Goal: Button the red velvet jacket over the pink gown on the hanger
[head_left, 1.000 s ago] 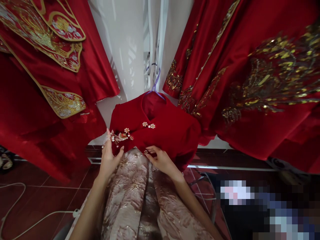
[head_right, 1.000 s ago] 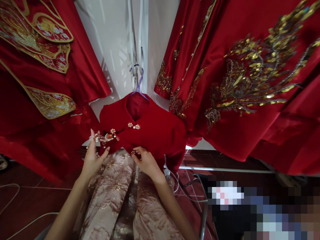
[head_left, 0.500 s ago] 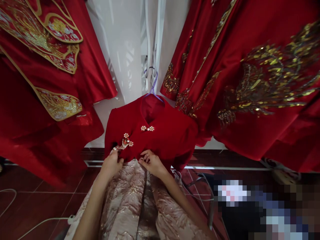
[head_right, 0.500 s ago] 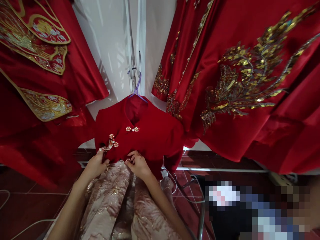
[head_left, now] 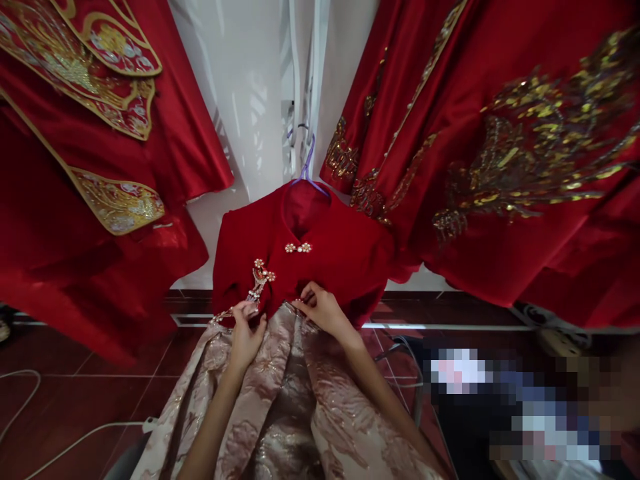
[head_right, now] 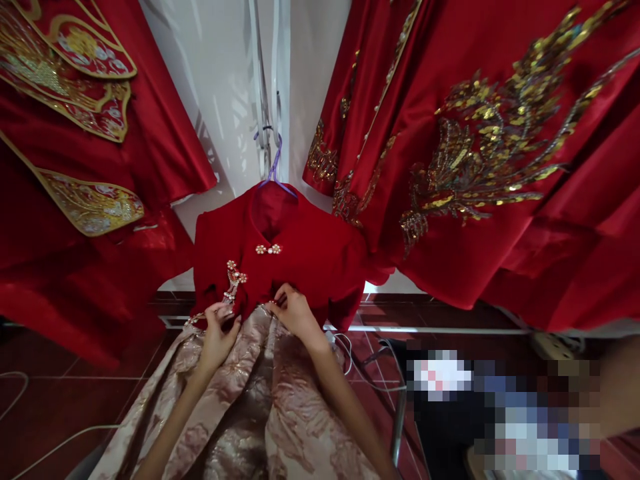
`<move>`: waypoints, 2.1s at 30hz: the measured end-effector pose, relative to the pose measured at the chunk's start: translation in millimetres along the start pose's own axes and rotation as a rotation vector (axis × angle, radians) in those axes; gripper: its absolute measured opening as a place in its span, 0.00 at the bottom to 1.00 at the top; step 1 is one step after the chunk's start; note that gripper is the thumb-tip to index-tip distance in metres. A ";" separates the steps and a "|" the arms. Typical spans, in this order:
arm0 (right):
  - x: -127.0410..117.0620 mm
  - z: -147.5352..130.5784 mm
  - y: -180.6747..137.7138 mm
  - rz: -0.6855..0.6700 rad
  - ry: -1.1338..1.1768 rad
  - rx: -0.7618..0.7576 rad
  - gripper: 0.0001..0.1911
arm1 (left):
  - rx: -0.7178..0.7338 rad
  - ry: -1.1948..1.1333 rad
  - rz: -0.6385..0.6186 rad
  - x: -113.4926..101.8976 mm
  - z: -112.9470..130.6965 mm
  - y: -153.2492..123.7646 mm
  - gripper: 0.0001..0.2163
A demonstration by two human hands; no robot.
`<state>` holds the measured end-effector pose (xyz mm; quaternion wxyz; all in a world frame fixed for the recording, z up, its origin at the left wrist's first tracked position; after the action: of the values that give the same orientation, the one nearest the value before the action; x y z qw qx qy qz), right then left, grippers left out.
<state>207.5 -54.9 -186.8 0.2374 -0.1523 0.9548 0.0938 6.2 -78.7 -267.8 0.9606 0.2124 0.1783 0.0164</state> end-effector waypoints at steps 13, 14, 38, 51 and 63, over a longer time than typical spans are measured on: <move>27.4 -36.1 -9.2 -0.075 0.226 -0.119 0.12 | 0.038 0.143 0.088 -6.8 16.3 -3.1 0.13; 32.2 -31.6 -6.7 -0.048 0.191 -0.123 0.11 | 0.043 0.155 0.074 -6.1 15.4 -2.6 0.11; 69.6 -4.0 2.7 0.086 0.089 -0.164 0.08 | -0.151 0.082 0.063 -10.2 25.4 6.2 0.09; 70.2 -2.1 4.4 0.162 0.140 -0.091 0.09 | 0.012 0.334 0.002 -9.2 26.0 8.8 0.11; 70.3 4.1 8.7 0.119 0.300 -0.064 0.15 | 0.072 0.434 -0.005 -14.6 35.6 10.4 0.07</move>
<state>147.3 -63.1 -223.3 0.0811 -0.1154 0.9834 0.1143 5.5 -85.1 -228.5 0.8916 0.2377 0.3817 0.0528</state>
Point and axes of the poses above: each hand's wrist, its own y-axis towards the middle knuckle, its own x-axis out of the palm, z = x × y, the point moved 1 cm from there along y, towards the middle knuckle, and after that the axes turned 13 degrees about -z, right-handed, at the moved point
